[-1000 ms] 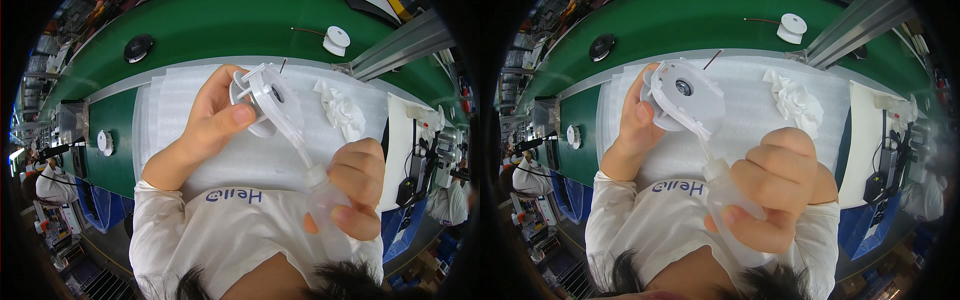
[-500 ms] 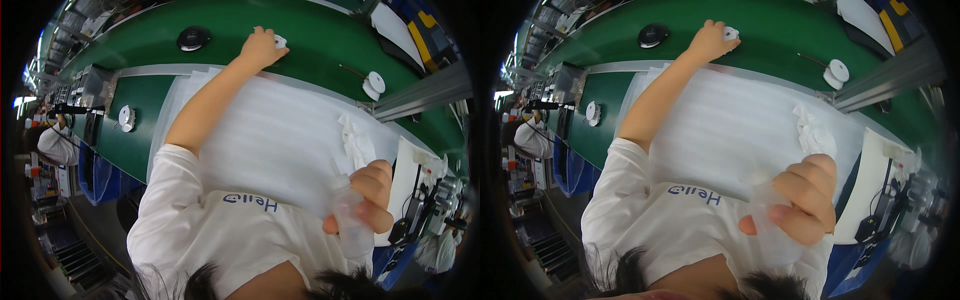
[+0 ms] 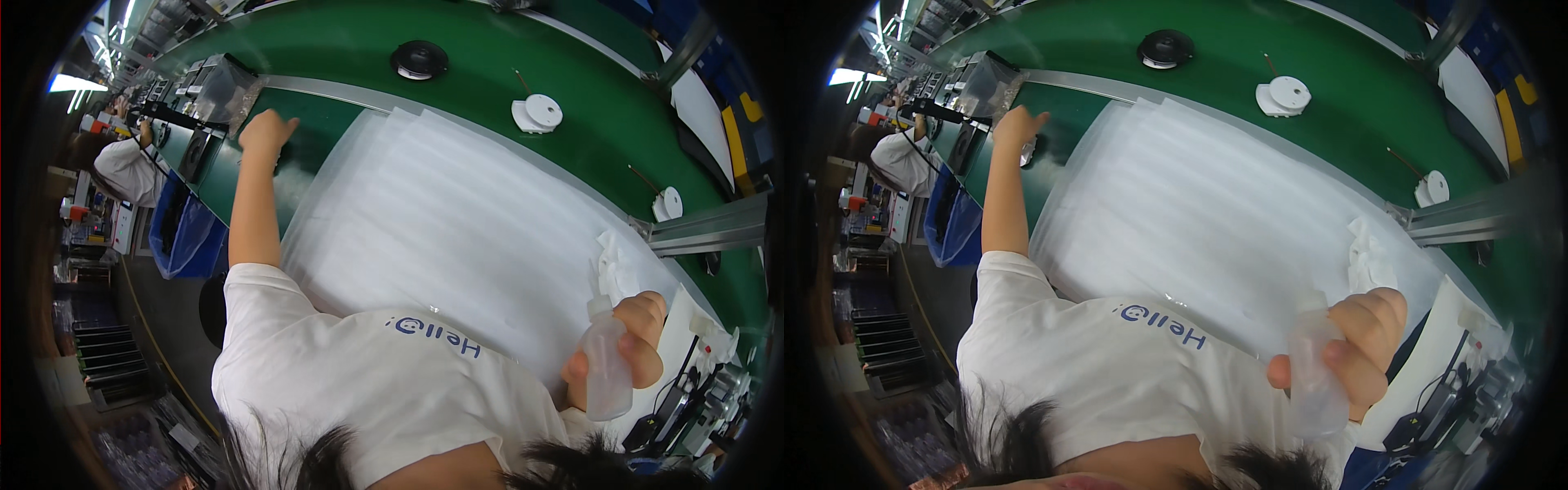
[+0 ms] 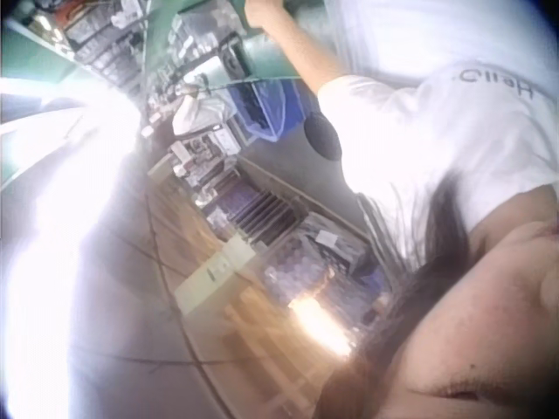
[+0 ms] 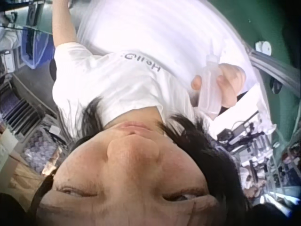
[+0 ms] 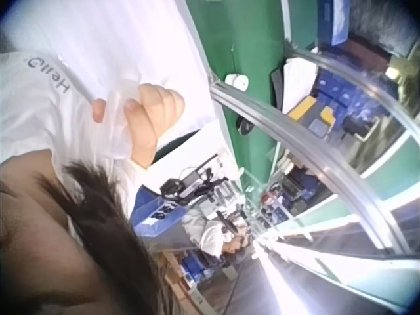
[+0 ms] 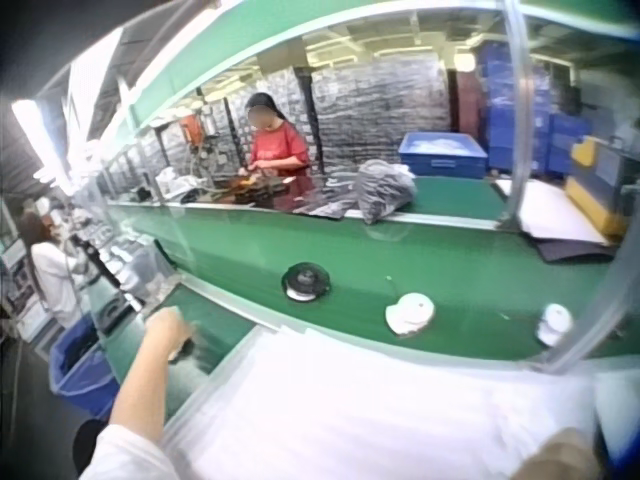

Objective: Apply cleaning or adhesive liquid to plastic components and wipe with a cloth on an assembly line.

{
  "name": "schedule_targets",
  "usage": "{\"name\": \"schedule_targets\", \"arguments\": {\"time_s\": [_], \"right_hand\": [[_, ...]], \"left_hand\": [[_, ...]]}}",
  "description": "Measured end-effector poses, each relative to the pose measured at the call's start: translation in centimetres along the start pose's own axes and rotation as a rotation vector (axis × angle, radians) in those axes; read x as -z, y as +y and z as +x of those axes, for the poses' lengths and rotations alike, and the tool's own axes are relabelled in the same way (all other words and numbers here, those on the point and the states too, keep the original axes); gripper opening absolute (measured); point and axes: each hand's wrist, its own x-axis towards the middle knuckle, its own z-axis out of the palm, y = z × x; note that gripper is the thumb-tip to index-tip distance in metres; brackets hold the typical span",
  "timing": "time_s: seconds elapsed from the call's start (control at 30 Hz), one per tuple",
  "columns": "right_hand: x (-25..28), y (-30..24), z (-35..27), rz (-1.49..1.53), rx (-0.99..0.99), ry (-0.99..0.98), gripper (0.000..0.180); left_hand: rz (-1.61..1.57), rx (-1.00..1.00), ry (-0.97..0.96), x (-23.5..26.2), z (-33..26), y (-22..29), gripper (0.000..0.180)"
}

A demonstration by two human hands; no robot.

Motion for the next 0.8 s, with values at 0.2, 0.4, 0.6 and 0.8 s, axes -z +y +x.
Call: {"name": "schedule_targets", "arguments": {"time_s": [0.2,0.4,0.6,0.8], "right_hand": [[-0.2,-0.3,-0.1,0.024,-0.032,0.021,0.045],[0.3,-0.7,0.0,-0.025,-0.051,0.012,0.044],[0.0,0.0,-0.1,0.076,0.009,0.043,0.047],[-0.3,-0.2,-0.3,0.037,-0.046,0.199,0.048]], "left_hand": [[-0.083,0.193,-0.056,-3.4,2.2,-5.9,0.066],[-0.166,-0.038,-0.041,-3.4,1.6,-4.4,0.067],[-1.057,-0.75,0.229,2.9,-6.5,5.1,0.054],[-0.951,-1.662,0.927,6.3,-13.1,14.8,0.066]]}}
